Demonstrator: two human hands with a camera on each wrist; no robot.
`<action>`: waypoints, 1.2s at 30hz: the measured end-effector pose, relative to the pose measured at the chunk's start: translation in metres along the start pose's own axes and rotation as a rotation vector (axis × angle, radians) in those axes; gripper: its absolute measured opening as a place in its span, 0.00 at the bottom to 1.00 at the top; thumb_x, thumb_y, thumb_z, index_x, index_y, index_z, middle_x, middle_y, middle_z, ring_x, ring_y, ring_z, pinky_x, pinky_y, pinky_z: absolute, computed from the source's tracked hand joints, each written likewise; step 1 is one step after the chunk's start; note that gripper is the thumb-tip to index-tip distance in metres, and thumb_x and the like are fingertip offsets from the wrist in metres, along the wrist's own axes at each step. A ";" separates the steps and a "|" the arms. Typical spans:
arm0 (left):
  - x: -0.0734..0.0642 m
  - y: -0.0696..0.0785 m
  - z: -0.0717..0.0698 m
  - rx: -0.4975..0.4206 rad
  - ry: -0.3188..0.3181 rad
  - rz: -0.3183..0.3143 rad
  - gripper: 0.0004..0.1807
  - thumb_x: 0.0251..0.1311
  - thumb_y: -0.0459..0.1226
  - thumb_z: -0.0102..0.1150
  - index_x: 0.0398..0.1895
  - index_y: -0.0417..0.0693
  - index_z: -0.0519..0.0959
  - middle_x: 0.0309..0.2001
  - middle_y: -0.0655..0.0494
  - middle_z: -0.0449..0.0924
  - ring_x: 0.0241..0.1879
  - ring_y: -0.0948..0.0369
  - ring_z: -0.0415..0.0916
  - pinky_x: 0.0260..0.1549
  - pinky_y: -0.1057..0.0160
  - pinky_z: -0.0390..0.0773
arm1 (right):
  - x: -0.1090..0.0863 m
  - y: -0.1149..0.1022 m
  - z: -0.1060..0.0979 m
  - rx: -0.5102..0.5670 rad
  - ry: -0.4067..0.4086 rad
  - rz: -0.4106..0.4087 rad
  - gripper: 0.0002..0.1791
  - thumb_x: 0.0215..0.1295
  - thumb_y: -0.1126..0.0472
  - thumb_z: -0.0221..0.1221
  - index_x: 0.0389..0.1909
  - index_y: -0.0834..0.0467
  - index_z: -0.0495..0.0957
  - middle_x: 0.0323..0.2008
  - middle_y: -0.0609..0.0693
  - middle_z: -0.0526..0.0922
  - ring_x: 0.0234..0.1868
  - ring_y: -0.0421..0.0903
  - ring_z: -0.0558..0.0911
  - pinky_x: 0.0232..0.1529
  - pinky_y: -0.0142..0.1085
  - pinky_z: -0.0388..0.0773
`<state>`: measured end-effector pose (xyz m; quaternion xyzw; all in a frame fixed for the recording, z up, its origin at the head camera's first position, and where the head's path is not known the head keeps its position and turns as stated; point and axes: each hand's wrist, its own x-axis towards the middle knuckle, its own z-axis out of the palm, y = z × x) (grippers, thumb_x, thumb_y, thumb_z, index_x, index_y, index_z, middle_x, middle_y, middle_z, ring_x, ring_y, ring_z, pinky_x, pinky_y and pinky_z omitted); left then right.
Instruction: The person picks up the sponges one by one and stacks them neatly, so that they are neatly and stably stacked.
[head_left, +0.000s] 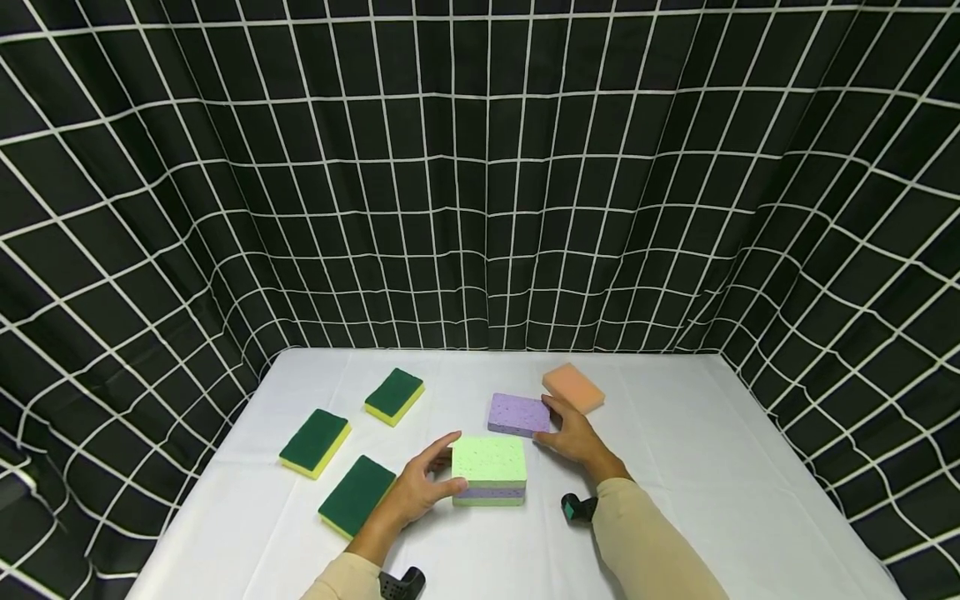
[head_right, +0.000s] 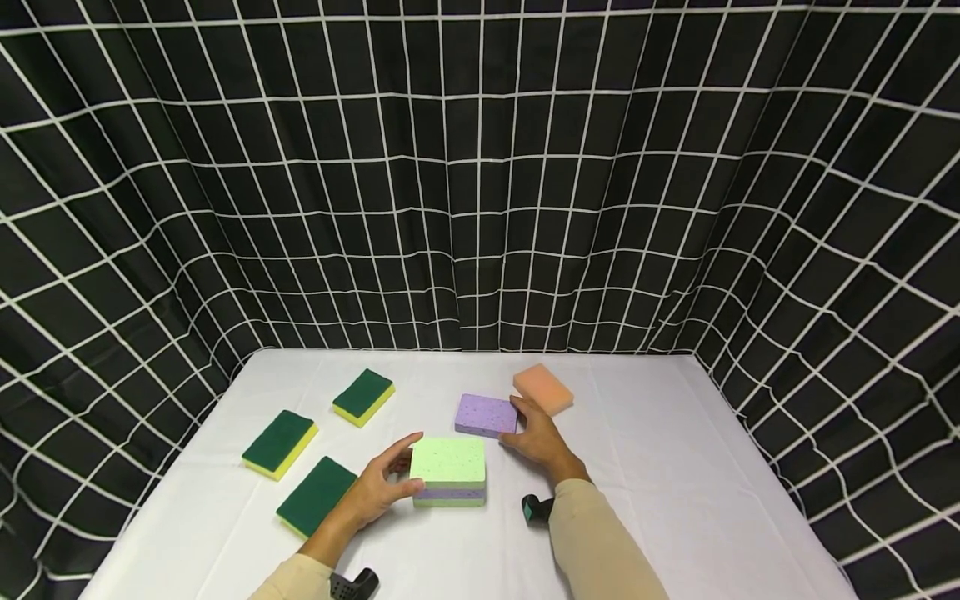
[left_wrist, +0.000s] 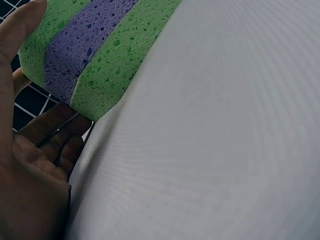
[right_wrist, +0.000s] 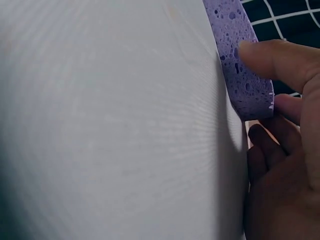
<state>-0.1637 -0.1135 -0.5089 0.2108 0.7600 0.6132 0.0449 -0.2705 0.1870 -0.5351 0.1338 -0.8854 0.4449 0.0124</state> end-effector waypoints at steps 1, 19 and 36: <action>0.000 0.001 0.000 -0.004 -0.002 -0.005 0.39 0.56 0.32 0.67 0.71 0.41 0.62 0.54 0.44 0.74 0.53 0.47 0.70 0.54 0.40 0.64 | 0.000 -0.001 0.000 -0.006 0.004 -0.003 0.41 0.50 0.67 0.71 0.66 0.71 0.64 0.65 0.65 0.66 0.68 0.60 0.61 0.67 0.49 0.54; 0.001 -0.004 0.000 -0.009 0.005 0.021 0.39 0.55 0.32 0.68 0.71 0.42 0.63 0.53 0.44 0.75 0.52 0.47 0.70 0.53 0.40 0.65 | -0.013 -0.010 -0.017 0.173 0.088 -0.117 0.40 0.52 0.74 0.68 0.66 0.75 0.61 0.63 0.68 0.66 0.64 0.63 0.66 0.62 0.50 0.63; 0.001 0.000 -0.001 -0.013 0.015 -0.005 0.39 0.55 0.31 0.68 0.70 0.41 0.64 0.53 0.45 0.75 0.52 0.49 0.70 0.54 0.42 0.66 | -0.037 -0.080 -0.048 0.326 0.109 -0.223 0.38 0.51 0.79 0.65 0.64 0.79 0.60 0.63 0.73 0.63 0.63 0.67 0.65 0.60 0.40 0.65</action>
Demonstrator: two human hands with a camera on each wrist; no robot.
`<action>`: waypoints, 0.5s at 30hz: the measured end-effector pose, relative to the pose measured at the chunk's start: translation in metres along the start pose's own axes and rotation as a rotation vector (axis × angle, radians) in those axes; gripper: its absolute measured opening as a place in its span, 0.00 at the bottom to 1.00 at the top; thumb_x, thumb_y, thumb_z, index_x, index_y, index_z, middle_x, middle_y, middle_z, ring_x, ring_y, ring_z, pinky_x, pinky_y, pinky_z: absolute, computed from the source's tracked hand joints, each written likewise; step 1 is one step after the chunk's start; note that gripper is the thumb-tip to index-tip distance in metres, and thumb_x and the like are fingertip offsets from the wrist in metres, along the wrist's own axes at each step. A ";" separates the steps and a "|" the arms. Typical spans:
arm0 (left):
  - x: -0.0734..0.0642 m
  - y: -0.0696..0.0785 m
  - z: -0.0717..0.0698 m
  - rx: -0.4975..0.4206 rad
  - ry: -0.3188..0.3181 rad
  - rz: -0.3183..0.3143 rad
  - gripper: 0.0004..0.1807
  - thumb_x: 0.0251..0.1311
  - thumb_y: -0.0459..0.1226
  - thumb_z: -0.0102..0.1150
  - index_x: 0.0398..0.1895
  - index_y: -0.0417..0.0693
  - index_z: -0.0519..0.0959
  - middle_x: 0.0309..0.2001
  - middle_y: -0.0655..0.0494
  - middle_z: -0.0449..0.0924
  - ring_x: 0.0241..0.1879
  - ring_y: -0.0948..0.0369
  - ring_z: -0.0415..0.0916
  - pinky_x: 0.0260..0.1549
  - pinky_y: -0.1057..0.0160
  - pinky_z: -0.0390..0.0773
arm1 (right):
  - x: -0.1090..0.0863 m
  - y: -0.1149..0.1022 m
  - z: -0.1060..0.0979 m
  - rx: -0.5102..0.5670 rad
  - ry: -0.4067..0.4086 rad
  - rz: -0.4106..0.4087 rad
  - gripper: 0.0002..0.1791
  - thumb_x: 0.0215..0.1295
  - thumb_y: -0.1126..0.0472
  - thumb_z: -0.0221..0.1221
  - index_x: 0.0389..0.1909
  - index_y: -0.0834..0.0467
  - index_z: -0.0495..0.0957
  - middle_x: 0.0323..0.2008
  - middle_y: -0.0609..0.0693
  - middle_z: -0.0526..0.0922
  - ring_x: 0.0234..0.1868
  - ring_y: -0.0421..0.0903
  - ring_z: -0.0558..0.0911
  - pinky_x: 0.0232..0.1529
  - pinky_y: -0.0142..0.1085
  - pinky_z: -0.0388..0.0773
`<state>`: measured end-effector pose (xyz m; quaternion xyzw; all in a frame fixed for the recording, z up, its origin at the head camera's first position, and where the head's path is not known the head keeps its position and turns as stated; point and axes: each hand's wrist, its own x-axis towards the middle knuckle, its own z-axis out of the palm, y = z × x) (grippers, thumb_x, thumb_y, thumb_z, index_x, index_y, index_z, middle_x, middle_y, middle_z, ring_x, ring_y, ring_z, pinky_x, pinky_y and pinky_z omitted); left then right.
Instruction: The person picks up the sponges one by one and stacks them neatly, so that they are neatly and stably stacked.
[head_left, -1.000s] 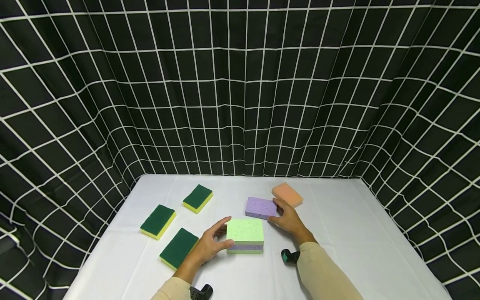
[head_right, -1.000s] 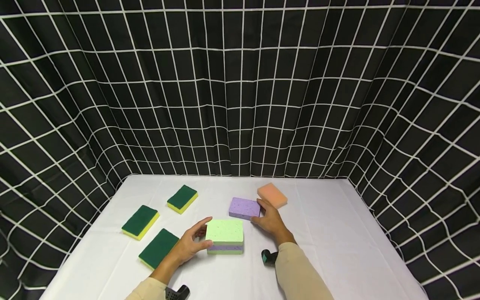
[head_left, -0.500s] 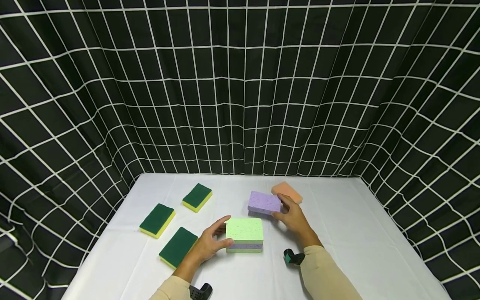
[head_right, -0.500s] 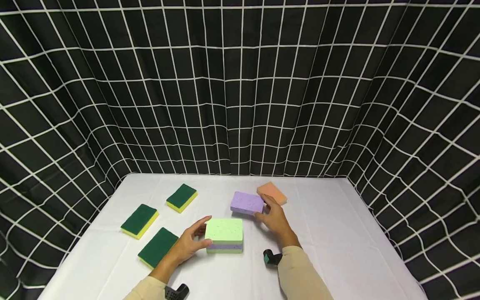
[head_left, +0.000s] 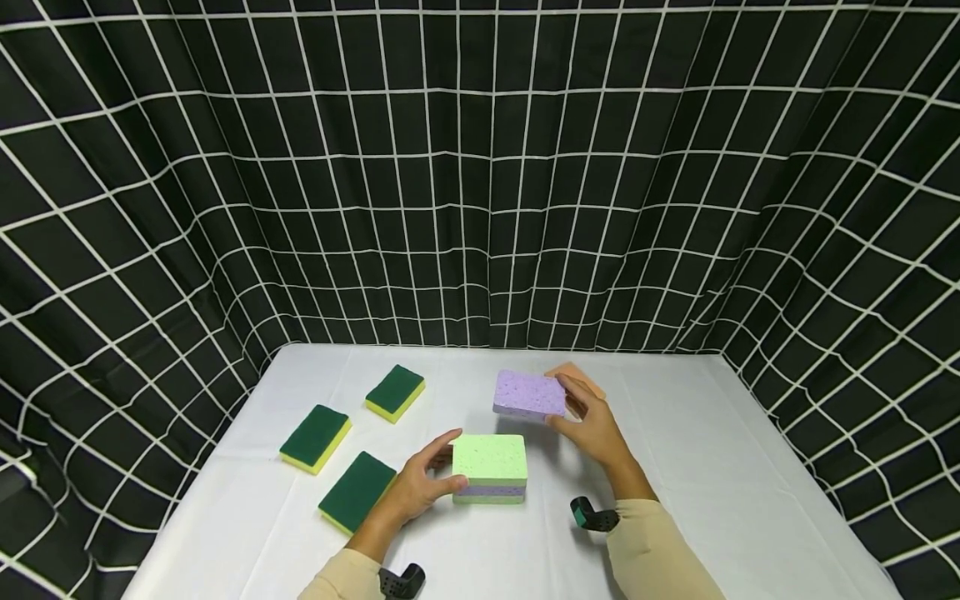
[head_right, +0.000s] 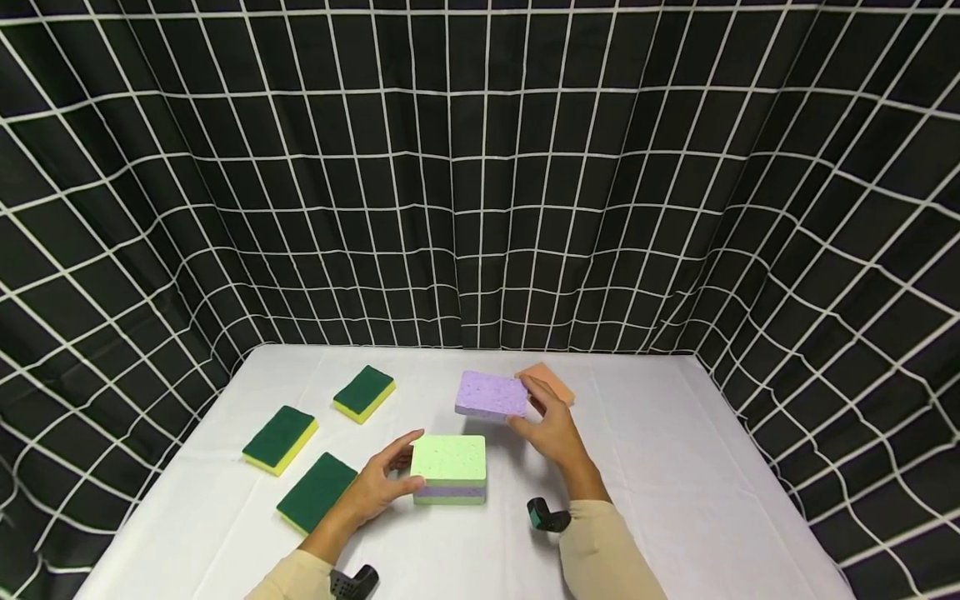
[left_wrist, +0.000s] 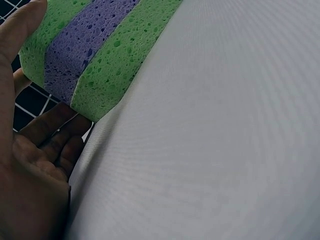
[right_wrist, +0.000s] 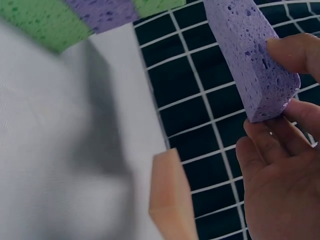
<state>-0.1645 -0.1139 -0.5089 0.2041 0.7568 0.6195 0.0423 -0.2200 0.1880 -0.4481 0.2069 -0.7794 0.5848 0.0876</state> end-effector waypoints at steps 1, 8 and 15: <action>0.000 0.000 0.000 0.001 -0.001 -0.002 0.38 0.55 0.31 0.68 0.70 0.41 0.64 0.53 0.45 0.75 0.52 0.49 0.70 0.54 0.42 0.66 | -0.001 -0.002 0.000 0.002 0.000 -0.009 0.38 0.51 0.79 0.65 0.64 0.79 0.60 0.63 0.73 0.62 0.63 0.67 0.65 0.61 0.43 0.65; 0.000 0.000 0.000 0.015 -0.007 -0.005 0.39 0.55 0.32 0.68 0.70 0.41 0.63 0.53 0.45 0.75 0.52 0.50 0.70 0.54 0.42 0.66 | -0.005 -0.015 -0.002 0.020 0.000 -0.109 0.39 0.50 0.81 0.64 0.64 0.80 0.59 0.62 0.73 0.64 0.63 0.68 0.65 0.59 0.52 0.63; 0.003 -0.015 0.001 0.030 0.010 0.012 0.39 0.54 0.32 0.69 0.70 0.41 0.63 0.53 0.45 0.75 0.52 0.49 0.71 0.53 0.43 0.67 | -0.010 -0.027 0.002 0.049 -0.010 -0.148 0.38 0.49 0.83 0.63 0.63 0.82 0.58 0.61 0.73 0.64 0.63 0.68 0.65 0.59 0.55 0.61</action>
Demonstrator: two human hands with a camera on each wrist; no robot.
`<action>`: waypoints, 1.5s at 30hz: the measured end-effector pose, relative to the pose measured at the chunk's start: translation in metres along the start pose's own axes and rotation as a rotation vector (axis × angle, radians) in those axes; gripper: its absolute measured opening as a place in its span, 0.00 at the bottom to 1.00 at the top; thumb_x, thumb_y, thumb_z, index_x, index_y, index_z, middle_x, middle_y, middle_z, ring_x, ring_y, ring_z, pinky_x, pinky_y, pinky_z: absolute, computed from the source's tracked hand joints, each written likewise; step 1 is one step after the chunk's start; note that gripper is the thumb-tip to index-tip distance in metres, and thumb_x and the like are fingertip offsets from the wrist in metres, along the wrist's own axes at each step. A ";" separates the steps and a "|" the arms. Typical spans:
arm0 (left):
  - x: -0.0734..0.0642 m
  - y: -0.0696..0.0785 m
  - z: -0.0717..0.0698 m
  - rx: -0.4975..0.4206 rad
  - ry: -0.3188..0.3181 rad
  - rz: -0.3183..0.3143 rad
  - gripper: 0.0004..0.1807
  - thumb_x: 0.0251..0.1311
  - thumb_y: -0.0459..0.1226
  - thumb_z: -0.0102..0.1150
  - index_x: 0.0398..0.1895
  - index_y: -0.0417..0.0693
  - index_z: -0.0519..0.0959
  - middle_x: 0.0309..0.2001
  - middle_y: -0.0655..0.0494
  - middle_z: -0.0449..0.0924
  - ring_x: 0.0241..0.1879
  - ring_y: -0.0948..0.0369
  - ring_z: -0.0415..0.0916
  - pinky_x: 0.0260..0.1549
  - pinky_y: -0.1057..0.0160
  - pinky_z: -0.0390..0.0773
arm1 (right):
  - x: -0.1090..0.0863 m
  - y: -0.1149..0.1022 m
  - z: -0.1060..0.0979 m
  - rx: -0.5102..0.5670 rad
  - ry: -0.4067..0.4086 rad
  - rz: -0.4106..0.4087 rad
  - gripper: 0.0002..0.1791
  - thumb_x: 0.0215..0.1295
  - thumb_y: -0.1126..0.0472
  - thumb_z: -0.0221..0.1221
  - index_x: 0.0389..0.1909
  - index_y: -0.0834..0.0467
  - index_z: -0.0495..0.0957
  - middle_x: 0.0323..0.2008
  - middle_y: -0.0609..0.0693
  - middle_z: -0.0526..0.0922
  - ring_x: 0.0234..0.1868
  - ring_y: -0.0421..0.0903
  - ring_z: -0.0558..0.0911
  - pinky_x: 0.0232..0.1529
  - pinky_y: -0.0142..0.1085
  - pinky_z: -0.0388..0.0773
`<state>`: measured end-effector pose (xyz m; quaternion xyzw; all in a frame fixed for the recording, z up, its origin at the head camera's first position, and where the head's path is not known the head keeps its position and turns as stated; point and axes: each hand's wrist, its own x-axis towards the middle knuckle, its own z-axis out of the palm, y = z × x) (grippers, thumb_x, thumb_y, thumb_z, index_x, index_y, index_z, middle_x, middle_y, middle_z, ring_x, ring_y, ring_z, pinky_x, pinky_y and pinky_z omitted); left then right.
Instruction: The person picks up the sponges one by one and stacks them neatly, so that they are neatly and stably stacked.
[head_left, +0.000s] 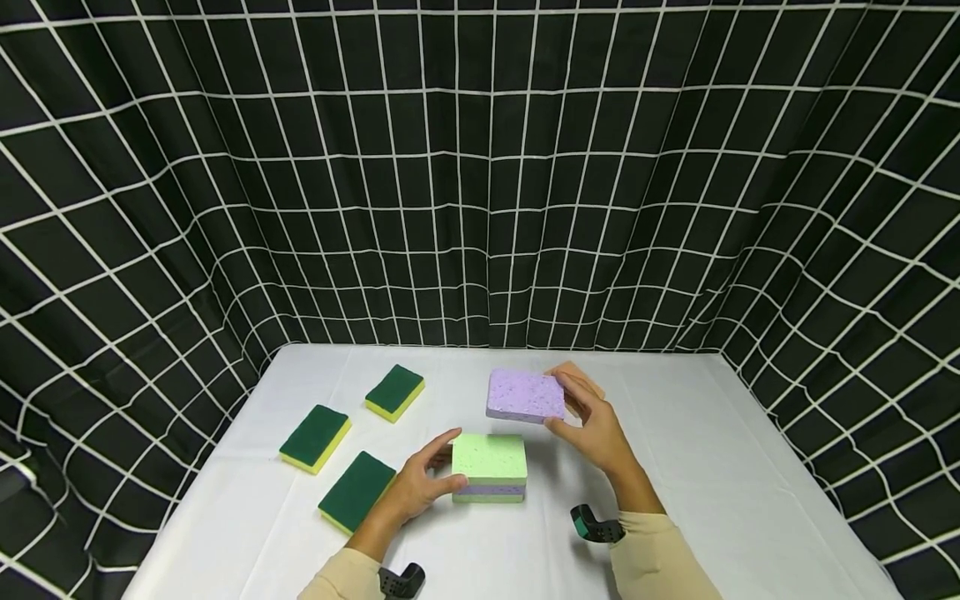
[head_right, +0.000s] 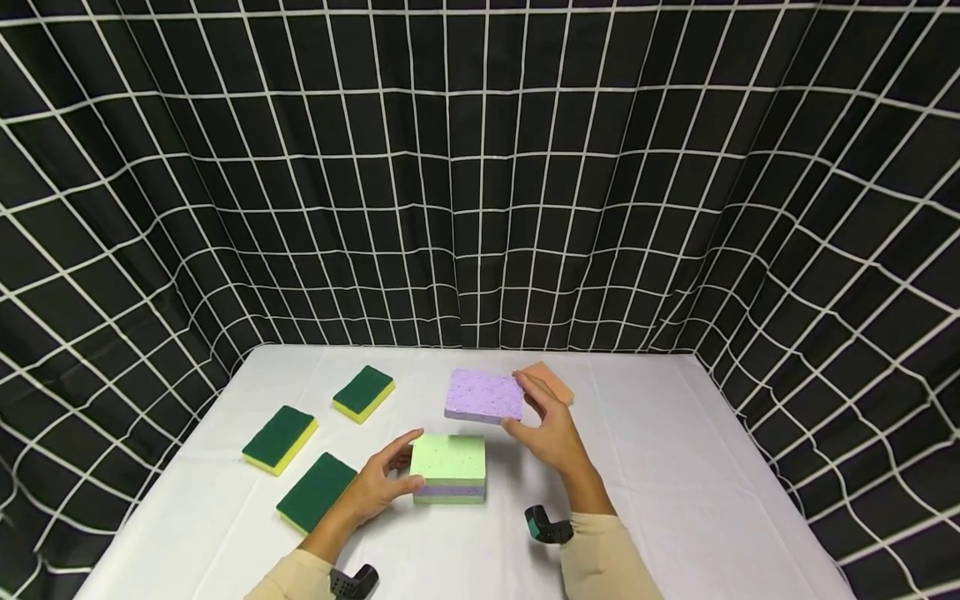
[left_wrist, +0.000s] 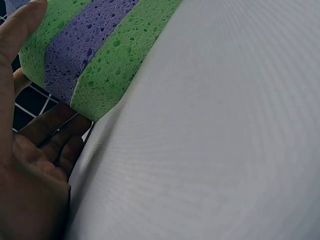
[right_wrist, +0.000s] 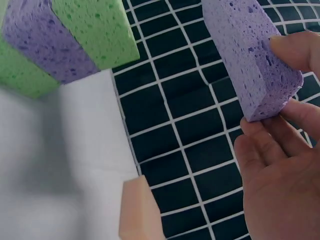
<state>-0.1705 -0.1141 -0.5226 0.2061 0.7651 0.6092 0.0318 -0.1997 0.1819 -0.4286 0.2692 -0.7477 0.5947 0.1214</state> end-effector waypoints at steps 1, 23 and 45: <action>0.001 -0.005 0.001 0.003 0.007 0.002 0.40 0.54 0.31 0.69 0.70 0.40 0.63 0.53 0.46 0.75 0.52 0.49 0.71 0.53 0.44 0.67 | -0.001 -0.001 0.001 0.006 -0.005 0.002 0.38 0.49 0.83 0.63 0.63 0.82 0.57 0.61 0.73 0.64 0.63 0.68 0.65 0.59 0.55 0.61; 0.000 -0.016 0.002 -0.057 -0.002 -0.039 0.40 0.56 0.34 0.68 0.72 0.50 0.62 0.56 0.49 0.75 0.56 0.52 0.70 0.58 0.46 0.64 | -0.019 0.003 0.027 0.055 -0.073 -0.125 0.39 0.50 0.83 0.63 0.65 0.77 0.61 0.63 0.70 0.64 0.63 0.66 0.64 0.63 0.39 0.62; -0.002 0.012 -0.001 -0.081 -0.025 -0.042 0.41 0.55 0.32 0.68 0.71 0.40 0.60 0.56 0.45 0.74 0.57 0.49 0.69 0.59 0.45 0.63 | -0.033 -0.002 0.050 0.036 -0.108 -0.087 0.37 0.49 0.82 0.64 0.63 0.79 0.61 0.61 0.68 0.68 0.62 0.67 0.66 0.58 0.56 0.62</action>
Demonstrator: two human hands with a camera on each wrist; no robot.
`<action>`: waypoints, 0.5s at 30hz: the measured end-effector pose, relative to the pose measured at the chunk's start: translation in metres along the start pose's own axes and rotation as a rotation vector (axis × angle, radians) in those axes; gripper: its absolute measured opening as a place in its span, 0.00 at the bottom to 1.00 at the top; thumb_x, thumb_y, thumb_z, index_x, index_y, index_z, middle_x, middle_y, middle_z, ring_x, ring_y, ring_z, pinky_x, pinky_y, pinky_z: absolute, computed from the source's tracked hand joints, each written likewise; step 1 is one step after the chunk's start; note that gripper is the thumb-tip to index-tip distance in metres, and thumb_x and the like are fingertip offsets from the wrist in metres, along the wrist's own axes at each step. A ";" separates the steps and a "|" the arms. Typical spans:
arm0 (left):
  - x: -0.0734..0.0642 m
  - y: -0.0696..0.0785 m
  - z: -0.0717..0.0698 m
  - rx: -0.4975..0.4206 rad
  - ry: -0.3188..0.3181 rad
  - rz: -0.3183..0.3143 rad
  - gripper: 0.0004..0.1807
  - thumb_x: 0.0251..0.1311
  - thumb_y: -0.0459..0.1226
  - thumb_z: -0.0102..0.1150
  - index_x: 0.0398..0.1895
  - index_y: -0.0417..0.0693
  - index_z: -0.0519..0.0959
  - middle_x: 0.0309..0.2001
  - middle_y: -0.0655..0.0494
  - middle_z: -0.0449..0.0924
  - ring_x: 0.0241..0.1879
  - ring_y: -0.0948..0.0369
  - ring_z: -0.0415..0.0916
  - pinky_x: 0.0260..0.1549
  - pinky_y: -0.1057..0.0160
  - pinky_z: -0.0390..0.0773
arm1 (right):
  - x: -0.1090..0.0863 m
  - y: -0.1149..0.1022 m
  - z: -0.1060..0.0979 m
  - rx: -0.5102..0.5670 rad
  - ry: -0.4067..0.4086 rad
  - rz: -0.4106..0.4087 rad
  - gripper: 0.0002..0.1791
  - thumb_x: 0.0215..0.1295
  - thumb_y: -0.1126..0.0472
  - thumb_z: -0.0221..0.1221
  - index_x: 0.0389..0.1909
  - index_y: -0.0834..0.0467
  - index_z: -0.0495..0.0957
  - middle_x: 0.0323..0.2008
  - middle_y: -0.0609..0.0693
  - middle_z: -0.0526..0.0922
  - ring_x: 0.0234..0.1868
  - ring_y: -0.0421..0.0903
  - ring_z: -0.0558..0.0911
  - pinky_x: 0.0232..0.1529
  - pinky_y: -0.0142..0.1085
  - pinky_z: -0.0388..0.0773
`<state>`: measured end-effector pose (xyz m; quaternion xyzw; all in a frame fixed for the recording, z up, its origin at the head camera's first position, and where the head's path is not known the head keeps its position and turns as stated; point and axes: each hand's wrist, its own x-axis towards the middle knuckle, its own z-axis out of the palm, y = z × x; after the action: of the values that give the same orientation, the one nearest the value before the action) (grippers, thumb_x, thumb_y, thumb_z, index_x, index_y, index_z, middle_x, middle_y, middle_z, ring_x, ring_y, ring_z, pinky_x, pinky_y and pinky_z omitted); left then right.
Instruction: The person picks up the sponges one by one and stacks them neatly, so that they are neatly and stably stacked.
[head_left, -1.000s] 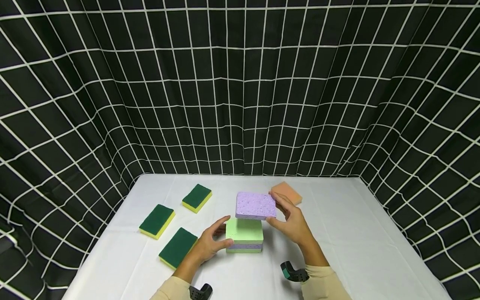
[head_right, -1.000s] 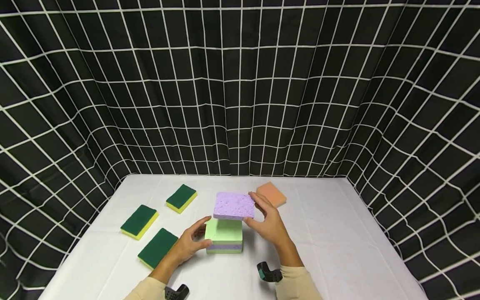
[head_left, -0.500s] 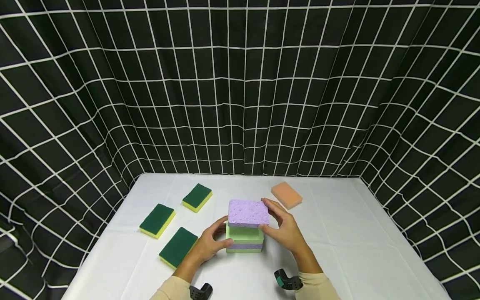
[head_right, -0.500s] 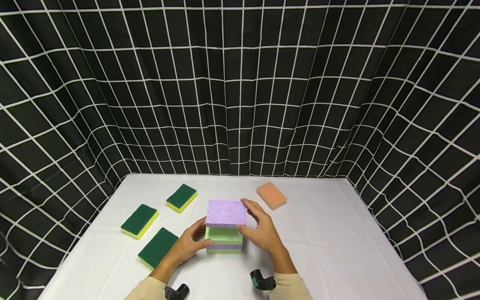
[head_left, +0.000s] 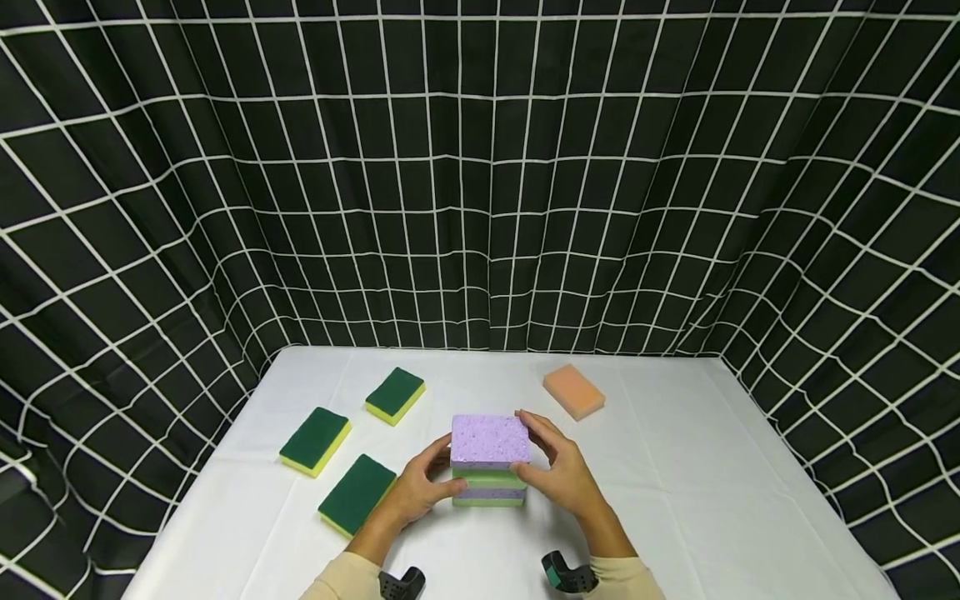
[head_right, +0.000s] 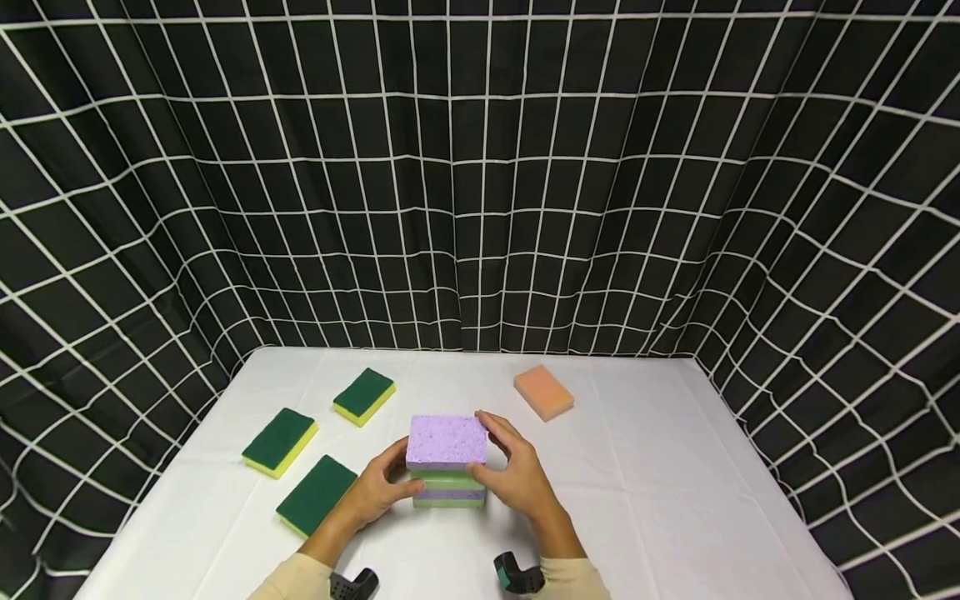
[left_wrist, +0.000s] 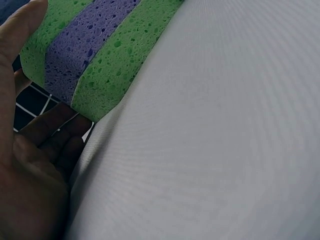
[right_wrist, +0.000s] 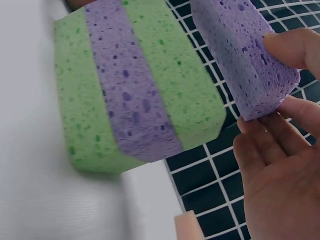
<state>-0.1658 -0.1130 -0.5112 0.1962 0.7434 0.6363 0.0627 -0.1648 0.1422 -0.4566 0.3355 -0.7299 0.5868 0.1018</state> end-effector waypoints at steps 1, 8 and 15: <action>0.000 0.000 0.000 0.007 0.003 0.004 0.41 0.55 0.32 0.68 0.71 0.39 0.61 0.56 0.45 0.74 0.57 0.48 0.69 0.59 0.44 0.62 | -0.001 0.001 0.001 0.000 -0.002 0.008 0.37 0.49 0.82 0.64 0.63 0.79 0.61 0.61 0.68 0.67 0.62 0.67 0.66 0.59 0.56 0.61; 0.005 -0.018 0.001 0.001 0.036 0.020 0.40 0.54 0.30 0.68 0.71 0.43 0.63 0.55 0.47 0.75 0.56 0.49 0.70 0.58 0.46 0.65 | -0.006 0.004 0.004 -0.008 -0.015 0.058 0.38 0.49 0.81 0.64 0.63 0.79 0.62 0.61 0.68 0.67 0.63 0.66 0.66 0.60 0.53 0.61; 0.006 -0.035 0.002 -0.006 0.045 0.026 0.42 0.53 0.34 0.70 0.72 0.49 0.62 0.56 0.47 0.74 0.56 0.50 0.70 0.58 0.47 0.65 | -0.010 0.005 0.006 -0.012 -0.017 0.080 0.38 0.50 0.81 0.65 0.63 0.80 0.61 0.61 0.70 0.66 0.63 0.67 0.65 0.60 0.54 0.60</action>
<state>-0.1781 -0.1135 -0.5450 0.1911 0.7400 0.6437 0.0384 -0.1593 0.1412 -0.4679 0.3104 -0.7470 0.5832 0.0742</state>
